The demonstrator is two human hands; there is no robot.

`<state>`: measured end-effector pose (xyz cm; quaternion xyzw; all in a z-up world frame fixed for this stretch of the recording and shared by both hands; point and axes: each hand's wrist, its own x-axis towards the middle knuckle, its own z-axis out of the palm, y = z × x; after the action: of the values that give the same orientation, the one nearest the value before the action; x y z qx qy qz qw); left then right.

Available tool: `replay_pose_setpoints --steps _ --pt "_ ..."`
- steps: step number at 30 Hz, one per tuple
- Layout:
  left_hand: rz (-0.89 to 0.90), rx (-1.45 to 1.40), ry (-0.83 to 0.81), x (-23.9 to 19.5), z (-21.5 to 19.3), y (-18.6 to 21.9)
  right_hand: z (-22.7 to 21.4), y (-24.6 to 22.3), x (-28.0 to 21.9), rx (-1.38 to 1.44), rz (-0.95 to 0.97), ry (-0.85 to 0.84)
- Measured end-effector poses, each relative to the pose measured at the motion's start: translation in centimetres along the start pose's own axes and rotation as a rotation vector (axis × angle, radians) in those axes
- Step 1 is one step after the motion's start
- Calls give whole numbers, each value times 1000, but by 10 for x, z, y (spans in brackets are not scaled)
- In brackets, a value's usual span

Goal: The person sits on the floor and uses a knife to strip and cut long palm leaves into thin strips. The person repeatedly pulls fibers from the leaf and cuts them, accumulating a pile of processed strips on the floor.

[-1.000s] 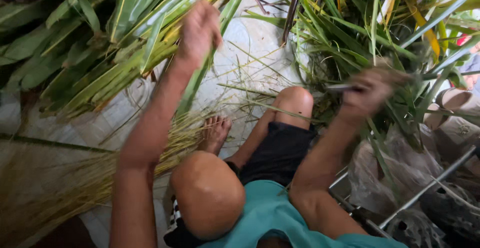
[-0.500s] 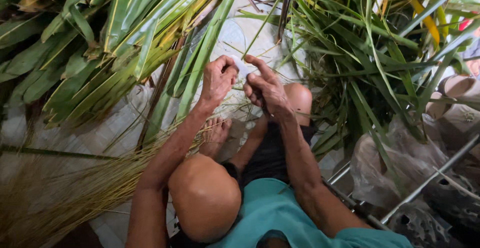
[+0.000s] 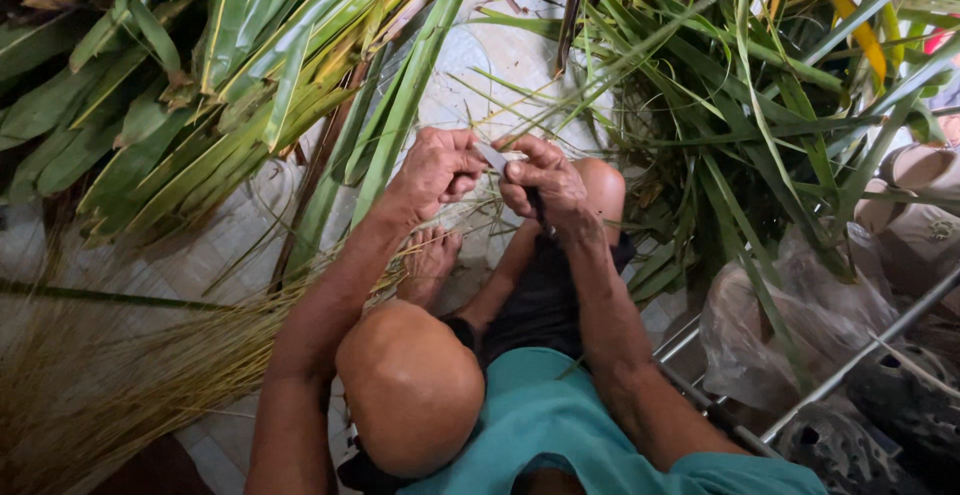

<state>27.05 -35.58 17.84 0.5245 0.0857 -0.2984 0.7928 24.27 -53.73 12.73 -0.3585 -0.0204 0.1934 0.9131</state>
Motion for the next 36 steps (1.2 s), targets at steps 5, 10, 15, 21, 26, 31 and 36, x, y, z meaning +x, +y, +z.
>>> replay_pose_setpoints --steps 5,10,15,21,26,31,36 --pt "-119 -67 -79 -14 -3 5 -16 6 -3 -44 -3 -9" --pt "-135 -104 -86 -21 -4 3 -2 1 -9 -138 -23 0" --pt "-157 0 -8 -35 -15 -6 -4 -28 -10 -248 -182 162" --pt "-135 125 32 -54 -46 -27 -26 -41 4 -104 -177 213" --pt "272 490 12 -44 -9 21 11 -11 4 -183 -110 226" --pt "431 431 83 -7 -15 -6 21 -5 4 -122 -74 229" --pt "697 858 120 -36 -46 -23 -13 -24 9 -168 -129 341"
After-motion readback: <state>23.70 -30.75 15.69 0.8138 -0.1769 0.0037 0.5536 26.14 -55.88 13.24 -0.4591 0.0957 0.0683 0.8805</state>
